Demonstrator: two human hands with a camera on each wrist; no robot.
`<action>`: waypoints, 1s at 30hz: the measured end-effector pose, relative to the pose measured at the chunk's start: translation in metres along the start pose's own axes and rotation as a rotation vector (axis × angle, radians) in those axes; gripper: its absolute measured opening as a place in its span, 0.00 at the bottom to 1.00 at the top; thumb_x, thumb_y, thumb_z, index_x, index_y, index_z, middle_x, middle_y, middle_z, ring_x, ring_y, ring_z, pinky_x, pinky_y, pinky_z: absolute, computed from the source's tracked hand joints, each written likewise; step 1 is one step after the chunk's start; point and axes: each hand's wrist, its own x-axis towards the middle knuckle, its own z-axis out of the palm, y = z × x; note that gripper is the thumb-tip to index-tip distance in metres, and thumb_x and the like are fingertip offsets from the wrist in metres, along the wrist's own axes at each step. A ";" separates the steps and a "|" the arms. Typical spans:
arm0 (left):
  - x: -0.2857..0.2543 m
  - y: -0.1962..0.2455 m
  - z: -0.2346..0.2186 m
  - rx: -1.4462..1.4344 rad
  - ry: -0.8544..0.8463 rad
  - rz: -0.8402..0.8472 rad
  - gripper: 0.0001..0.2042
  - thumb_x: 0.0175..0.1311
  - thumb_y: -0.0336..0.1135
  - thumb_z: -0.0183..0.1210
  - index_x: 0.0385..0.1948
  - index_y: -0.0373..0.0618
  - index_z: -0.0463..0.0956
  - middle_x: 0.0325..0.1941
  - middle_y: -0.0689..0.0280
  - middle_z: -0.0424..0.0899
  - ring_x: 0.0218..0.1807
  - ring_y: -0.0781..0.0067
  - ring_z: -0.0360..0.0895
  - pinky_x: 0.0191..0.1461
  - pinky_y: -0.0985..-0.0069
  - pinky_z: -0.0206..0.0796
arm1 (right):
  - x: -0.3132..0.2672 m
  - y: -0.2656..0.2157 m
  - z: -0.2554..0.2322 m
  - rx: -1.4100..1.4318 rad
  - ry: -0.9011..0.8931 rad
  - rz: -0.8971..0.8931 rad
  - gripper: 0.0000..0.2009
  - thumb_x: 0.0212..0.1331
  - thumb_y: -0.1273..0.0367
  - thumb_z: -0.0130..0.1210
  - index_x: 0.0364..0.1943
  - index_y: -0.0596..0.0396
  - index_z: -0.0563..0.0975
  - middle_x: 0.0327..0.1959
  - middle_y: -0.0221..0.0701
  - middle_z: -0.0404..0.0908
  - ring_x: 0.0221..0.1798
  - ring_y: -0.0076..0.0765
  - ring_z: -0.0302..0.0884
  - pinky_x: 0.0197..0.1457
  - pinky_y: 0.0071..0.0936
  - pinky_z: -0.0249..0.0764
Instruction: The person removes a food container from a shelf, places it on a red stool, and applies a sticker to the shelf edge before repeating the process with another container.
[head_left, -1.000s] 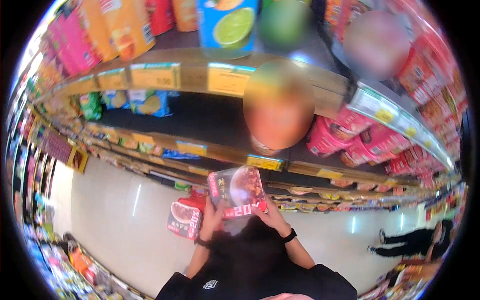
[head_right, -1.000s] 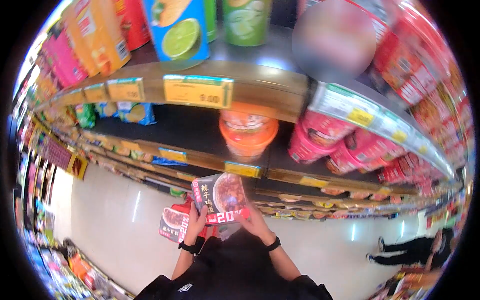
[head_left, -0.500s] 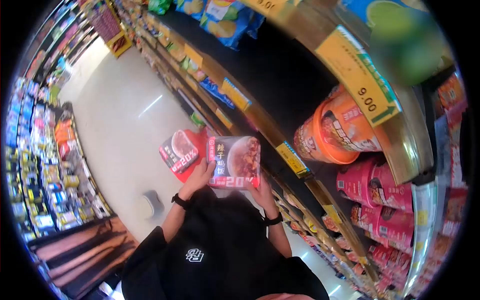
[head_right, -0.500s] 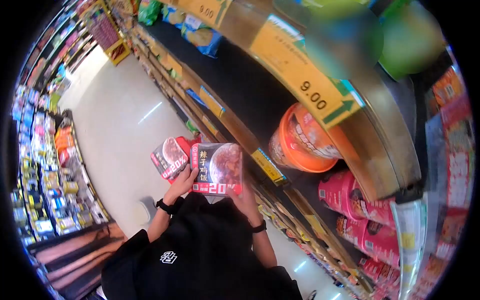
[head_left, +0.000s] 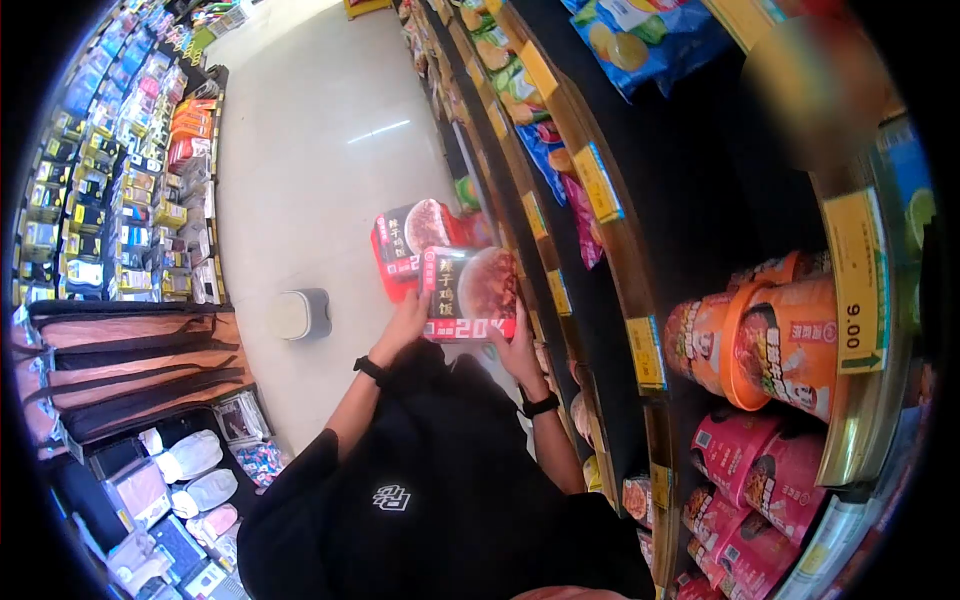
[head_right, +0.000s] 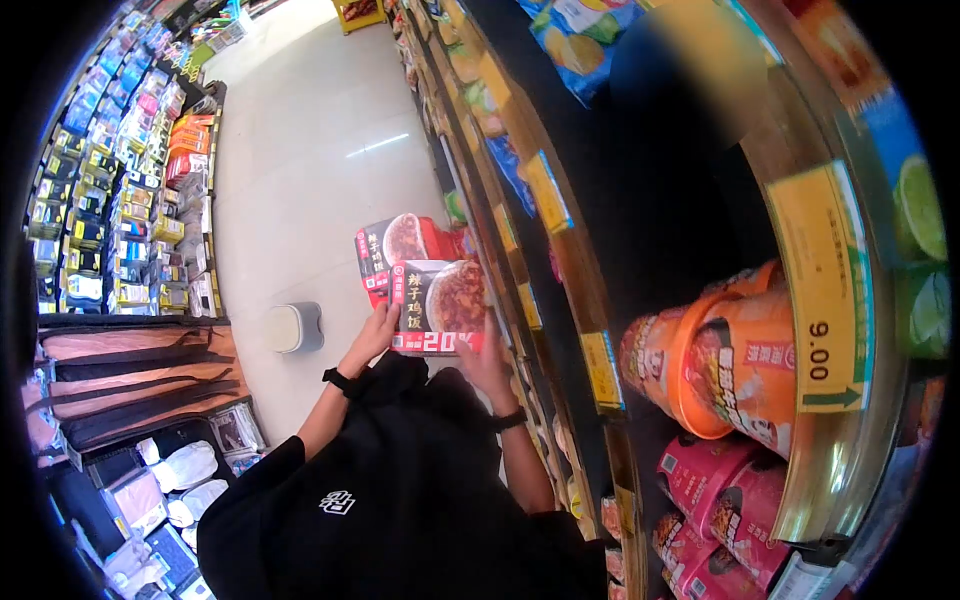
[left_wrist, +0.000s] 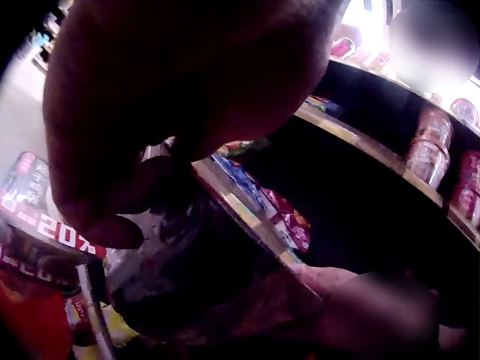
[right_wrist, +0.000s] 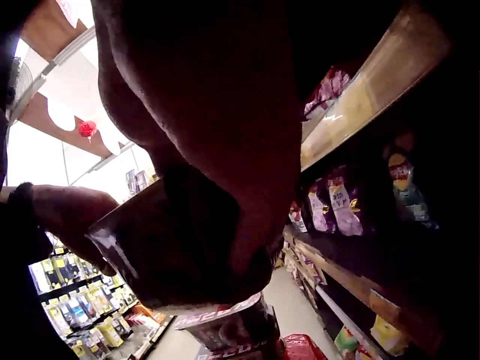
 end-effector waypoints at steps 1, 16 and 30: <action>0.006 -0.004 -0.004 -0.021 0.022 -0.007 0.21 0.75 0.51 0.41 0.36 0.36 0.65 0.32 0.55 0.78 0.37 0.67 0.75 0.41 0.68 0.67 | 0.010 -0.011 0.002 0.089 -0.047 0.067 0.39 0.58 0.65 0.61 0.69 0.64 0.52 0.67 0.53 0.61 0.70 0.54 0.60 0.70 0.39 0.57; 0.096 -0.056 -0.095 -0.023 0.126 0.059 0.16 0.73 0.43 0.43 0.46 0.36 0.68 0.35 0.55 0.79 0.37 0.65 0.78 0.41 0.68 0.69 | 0.147 0.013 0.122 -0.106 -0.016 -0.160 0.36 0.54 0.75 0.53 0.69 0.62 0.53 0.68 0.51 0.59 0.72 0.50 0.56 0.73 0.36 0.53; 0.123 -0.083 -0.109 -0.019 0.030 0.084 0.21 0.65 0.45 0.59 0.42 0.33 0.65 0.33 0.59 0.77 0.32 0.69 0.76 0.38 0.72 0.70 | 0.160 0.005 0.146 -0.058 0.075 -0.129 0.32 0.53 0.77 0.49 0.66 0.59 0.60 0.67 0.48 0.62 0.72 0.49 0.56 0.74 0.38 0.51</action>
